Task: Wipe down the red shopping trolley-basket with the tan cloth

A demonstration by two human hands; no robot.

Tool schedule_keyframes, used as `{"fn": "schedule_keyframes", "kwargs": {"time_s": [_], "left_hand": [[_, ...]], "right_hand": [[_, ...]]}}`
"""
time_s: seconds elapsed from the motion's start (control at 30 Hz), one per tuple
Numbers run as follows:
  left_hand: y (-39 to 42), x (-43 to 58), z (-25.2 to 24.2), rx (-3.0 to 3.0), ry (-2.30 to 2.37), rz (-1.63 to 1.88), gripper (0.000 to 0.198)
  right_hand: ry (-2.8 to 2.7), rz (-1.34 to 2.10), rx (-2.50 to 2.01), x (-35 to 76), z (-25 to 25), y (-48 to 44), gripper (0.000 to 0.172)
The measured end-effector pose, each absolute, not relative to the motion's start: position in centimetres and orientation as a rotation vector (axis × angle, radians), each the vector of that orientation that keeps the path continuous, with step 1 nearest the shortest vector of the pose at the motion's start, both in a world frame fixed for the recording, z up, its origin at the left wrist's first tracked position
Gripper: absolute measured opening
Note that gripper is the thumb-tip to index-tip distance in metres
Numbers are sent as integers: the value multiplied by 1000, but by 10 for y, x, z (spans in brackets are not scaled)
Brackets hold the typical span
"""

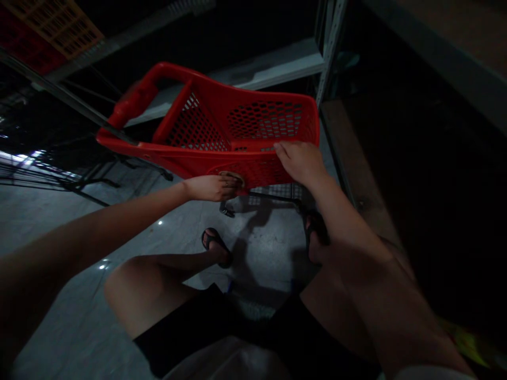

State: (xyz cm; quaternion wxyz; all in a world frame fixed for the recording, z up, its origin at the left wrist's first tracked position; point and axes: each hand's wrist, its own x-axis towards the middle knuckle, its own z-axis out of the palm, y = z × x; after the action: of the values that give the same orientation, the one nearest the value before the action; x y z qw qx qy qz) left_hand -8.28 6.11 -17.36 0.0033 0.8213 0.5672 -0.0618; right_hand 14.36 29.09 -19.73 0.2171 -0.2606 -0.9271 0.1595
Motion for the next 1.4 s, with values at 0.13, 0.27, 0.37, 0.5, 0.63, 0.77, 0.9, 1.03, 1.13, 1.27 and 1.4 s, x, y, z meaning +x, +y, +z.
{"fn": "schedule_keyframes", "kwargs": {"time_s": [0.13, 0.27, 0.37, 0.5, 0.63, 0.77, 0.9, 1.03, 1.13, 1.27, 1.4], "left_hand": [[132, -19, -199, 2848, 1337, -269, 31], [154, -7, -219, 2809, 1393, -342, 33], [126, -45, -218, 2658, 1401, -232, 37], [50, -108, -203, 2408, 1531, -161, 41], [-13, -147, -184, 2380, 1606, -287, 41], [-17, -141, -174, 2440, 1650, -355, 37], [42, -89, -180, 2615, 1563, -377, 33], [122, -26, -199, 2814, 1328, -241, 37], [163, -3, -212, 2880, 1374, -220, 40], [161, -22, -221, 2855, 1351, -346, 50], [110, -73, -218, 2794, 1318, -524, 53]], "right_hand": [[-2597, 345, -715, 152, -196, 299, 69], [-2612, 275, -642, 158, -199, 304, 65], [-2622, 327, -599, 160, -201, 306, 59], [-2633, 416, -525, 160, -203, 309, 53], [-2591, 491, -469, 160, -207, 308, 52], [-2546, 491, -444, 160, -210, 305, 58], [-2551, 467, -465, 161, -212, 306, 63], [-2542, 427, -472, 160, -217, 311, 67], [-2537, 423, -458, 160, -220, 319, 67], [-2559, 472, -415, 160, -223, 327, 65], [-2531, 515, -433, 156, -225, 327, 64]]}}
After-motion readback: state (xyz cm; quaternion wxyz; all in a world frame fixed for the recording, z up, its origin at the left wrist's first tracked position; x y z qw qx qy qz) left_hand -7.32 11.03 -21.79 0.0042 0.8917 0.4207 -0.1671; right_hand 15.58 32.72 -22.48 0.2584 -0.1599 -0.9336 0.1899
